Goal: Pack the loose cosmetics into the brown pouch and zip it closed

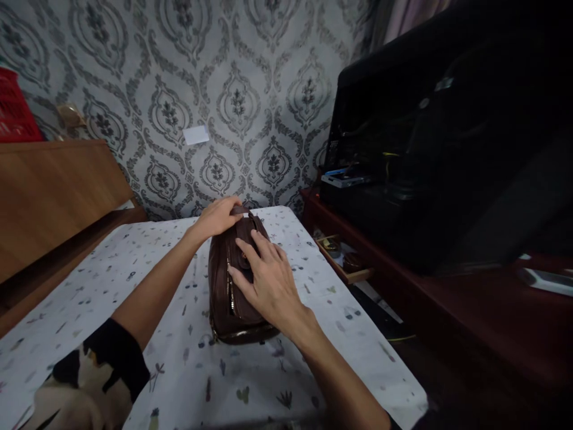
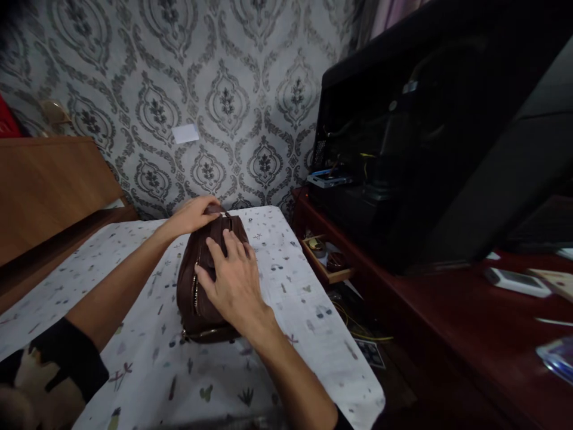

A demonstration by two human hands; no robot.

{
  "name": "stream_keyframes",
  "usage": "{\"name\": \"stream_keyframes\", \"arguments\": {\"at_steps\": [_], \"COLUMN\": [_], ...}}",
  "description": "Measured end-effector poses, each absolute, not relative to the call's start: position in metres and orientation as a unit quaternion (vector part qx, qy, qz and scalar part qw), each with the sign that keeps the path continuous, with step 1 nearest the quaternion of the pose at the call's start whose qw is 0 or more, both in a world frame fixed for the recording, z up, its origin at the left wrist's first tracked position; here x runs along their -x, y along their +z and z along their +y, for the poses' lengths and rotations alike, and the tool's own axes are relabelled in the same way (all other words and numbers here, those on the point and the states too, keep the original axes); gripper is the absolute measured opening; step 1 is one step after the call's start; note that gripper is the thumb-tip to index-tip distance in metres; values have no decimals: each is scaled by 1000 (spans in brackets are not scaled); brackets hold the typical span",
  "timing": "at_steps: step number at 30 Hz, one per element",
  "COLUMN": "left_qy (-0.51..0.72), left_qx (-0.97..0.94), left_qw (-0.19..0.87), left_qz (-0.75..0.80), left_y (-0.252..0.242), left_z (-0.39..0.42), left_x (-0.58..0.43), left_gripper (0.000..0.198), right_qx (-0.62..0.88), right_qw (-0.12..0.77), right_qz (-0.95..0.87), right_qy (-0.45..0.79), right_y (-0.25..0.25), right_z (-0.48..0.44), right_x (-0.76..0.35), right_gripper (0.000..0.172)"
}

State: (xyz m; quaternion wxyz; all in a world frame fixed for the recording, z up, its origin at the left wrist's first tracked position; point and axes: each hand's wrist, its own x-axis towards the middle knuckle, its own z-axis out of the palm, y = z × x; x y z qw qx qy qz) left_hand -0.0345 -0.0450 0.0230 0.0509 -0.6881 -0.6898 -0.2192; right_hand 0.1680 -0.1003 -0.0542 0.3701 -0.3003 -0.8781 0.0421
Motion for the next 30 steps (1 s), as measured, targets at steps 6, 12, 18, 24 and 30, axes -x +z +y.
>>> {"name": "stream_keyframes", "arguments": {"at_steps": [6,12,18,24,30], "left_qy": [-257,-316,-345,-353,-372], "left_qx": [698,657,667,686,653], "left_qw": [5,-14,-69,-106,-77], "left_qz": [-668,-684,-657,-628,-655], "left_y": [19,11,8,19,20], "left_z": [-28,-18,-27,-39,-52], "left_x": [10,15,12,23,58], "left_gripper": [22,33,30,25,26], "right_qx": [321,312,303,296,233], "right_qw": [459,491,494,514,521], "right_qz": [-828,-813,-814,-805,-821], "right_qy": [23,29,30,27,20], "right_y": [-77,-83,-82,-83,-84], "right_z": [-110,-108,-107,-106,-107], "right_x": [-168,-164,-165,-164,-170], "right_gripper": [46,42,42,42,31]}}
